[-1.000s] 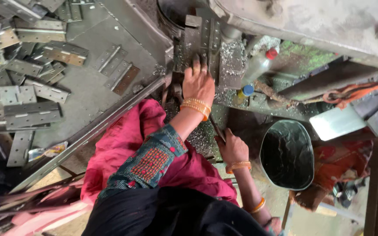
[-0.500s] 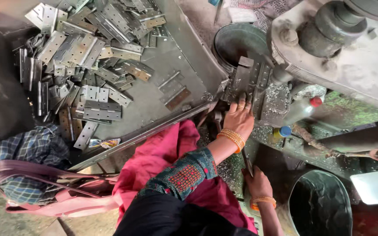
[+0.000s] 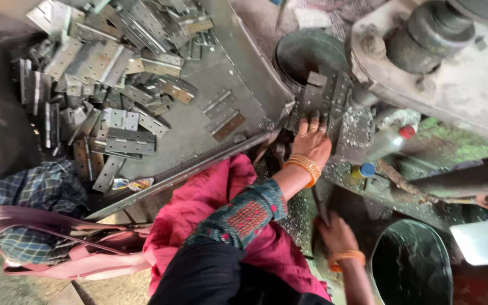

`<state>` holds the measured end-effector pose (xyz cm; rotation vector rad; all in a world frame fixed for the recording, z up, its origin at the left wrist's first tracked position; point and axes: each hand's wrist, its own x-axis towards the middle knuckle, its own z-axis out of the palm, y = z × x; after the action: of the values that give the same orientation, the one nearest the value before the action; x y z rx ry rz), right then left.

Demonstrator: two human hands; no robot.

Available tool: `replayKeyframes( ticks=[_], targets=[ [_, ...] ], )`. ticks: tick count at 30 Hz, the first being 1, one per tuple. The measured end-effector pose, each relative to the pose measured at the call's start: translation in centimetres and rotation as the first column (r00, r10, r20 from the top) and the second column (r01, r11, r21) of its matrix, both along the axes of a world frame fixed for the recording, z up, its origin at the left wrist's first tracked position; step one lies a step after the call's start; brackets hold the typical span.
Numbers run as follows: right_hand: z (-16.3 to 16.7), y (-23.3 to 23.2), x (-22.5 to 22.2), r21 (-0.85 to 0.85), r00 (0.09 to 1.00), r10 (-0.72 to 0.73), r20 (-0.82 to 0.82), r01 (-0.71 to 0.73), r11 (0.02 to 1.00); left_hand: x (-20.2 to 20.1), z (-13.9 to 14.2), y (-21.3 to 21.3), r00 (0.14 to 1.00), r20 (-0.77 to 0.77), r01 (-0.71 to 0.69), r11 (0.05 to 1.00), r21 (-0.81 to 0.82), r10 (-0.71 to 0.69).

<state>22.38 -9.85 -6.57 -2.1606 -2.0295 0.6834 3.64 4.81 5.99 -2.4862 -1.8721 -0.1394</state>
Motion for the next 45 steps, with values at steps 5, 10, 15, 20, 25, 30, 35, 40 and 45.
replayKeyframes(
  ticks=[5, 10, 15, 20, 25, 30, 35, 40, 45],
  targets=[
    [2.3, 0.7, 0.5, 0.011, 0.999, -0.031, 0.044, 0.03, 0.999, 0.2, -0.4, 1.4, 0.999, 0.021, -0.043, 0.994, 0.105, 0.041],
    [2.5, -0.8, -0.6, 0.007, 0.998, -0.055, 0.005, 0.055, 0.998, 0.5, -1.7, 2.1, 0.984, 0.169, -0.089, 0.985, 0.145, 0.064],
    [2.3, 1.0, 0.8, 0.055, 0.997, -0.002, 0.075, -0.002, 0.998, 0.1, -0.8, 2.1, 0.997, 0.056, -0.051, 0.998, 0.023, 0.05],
    [-0.2, -1.4, -0.9, -0.009, 0.992, -0.107, 0.068, 0.108, 0.994, 0.0, -0.2, 1.4, 0.996, 0.072, -0.054, 0.998, 0.022, 0.052],
    [1.2, -0.7, -0.5, 0.138, 0.999, 0.035, 0.022, -0.038, 0.99, -0.2, -0.2, 2.1, 0.992, 0.112, -0.067, 0.988, 0.14, 0.051],
    [3.5, -0.1, -0.1, 0.044, 0.989, -0.035, 0.143, 0.029, 0.999, 0.4, 0.1, 4.0, 0.997, 0.012, -0.075, 0.997, -0.006, 0.075],
    [4.3, -1.6, -1.5, 0.095, 1.0, -0.012, 0.012, 0.011, 0.995, 1.0, -0.3, 4.7, 0.995, 0.054, -0.085, 0.996, -0.024, 0.086],
    [4.9, 0.9, -0.5, 0.023, 0.992, -0.024, 0.126, 0.021, 1.0, 0.5, 0.1, 5.0, 0.992, 0.088, -0.087, 0.996, 0.011, 0.086],
    [1.3, -0.8, -1.2, 0.128, 0.999, -0.042, -0.03, 0.046, 0.991, -0.2, 0.6, 5.1, 0.997, 0.046, -0.054, 0.995, -0.089, 0.058]
  ],
)
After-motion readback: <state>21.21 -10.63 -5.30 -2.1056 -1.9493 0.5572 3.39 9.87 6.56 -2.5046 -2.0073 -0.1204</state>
